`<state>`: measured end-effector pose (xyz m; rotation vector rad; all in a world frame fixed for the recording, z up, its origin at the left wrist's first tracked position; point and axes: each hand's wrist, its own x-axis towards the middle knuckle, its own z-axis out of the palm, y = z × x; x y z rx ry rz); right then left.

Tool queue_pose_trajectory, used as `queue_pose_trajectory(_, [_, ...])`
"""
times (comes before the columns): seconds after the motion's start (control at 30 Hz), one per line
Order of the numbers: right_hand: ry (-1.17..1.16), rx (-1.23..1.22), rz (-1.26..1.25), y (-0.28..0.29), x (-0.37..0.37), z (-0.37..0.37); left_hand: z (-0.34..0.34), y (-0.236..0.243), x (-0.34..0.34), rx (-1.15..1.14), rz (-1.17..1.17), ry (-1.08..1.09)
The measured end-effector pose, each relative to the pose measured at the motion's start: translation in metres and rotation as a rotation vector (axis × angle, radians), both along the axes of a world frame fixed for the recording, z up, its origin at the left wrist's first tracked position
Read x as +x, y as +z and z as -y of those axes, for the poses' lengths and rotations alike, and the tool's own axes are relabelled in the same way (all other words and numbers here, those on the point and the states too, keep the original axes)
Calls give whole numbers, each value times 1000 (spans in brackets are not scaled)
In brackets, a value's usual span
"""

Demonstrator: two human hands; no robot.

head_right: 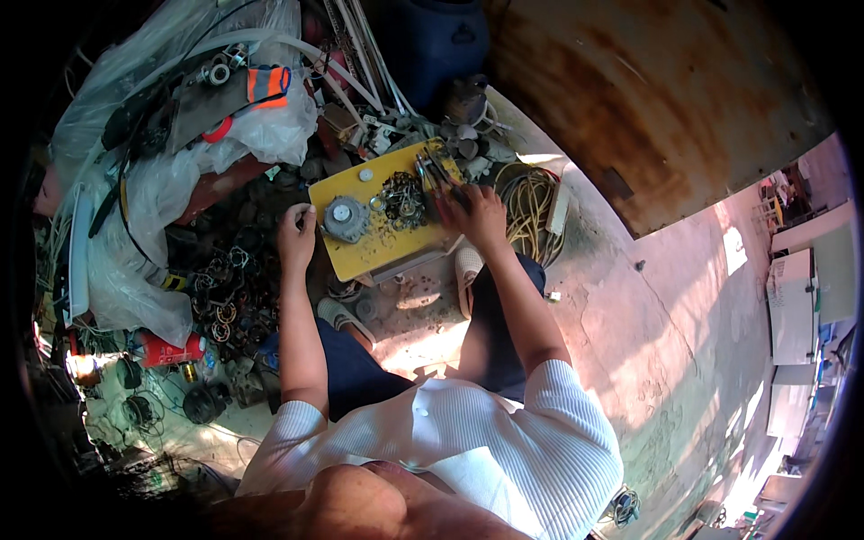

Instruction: The person disassembles an electric motor component using a screwdriver to remove internal screws and wires.

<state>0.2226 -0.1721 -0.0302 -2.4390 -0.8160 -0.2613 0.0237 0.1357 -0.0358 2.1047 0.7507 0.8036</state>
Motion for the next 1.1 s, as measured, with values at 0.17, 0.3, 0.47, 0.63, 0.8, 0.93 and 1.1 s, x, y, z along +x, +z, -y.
queue_pose_trajectory(0.17, [74,-37,-211,33,28,-45,-3,-7,5,152,-2,30])
queue_pose_trajectory(0.3, [102,-187,-220,22,61,-68,-7,-4,8,-20,-19,72])
queue_pose_trajectory(0.47, [65,-252,-361,11,58,-82,-19,1,6,-106,-149,118])
queue_pose_trajectory(0.63, [52,-282,-444,-2,67,-88,-23,-2,22,-50,-50,107])
queue_pose_trajectory(0.8, [89,-238,-434,4,69,-79,-9,12,36,-91,4,73])
queue_pose_trajectory(0.93, [90,-138,-452,26,77,-64,-2,22,37,-60,66,68])
queue_pose_trajectory(1.1, [125,-189,-519,11,92,-51,9,34,47,-85,114,80])
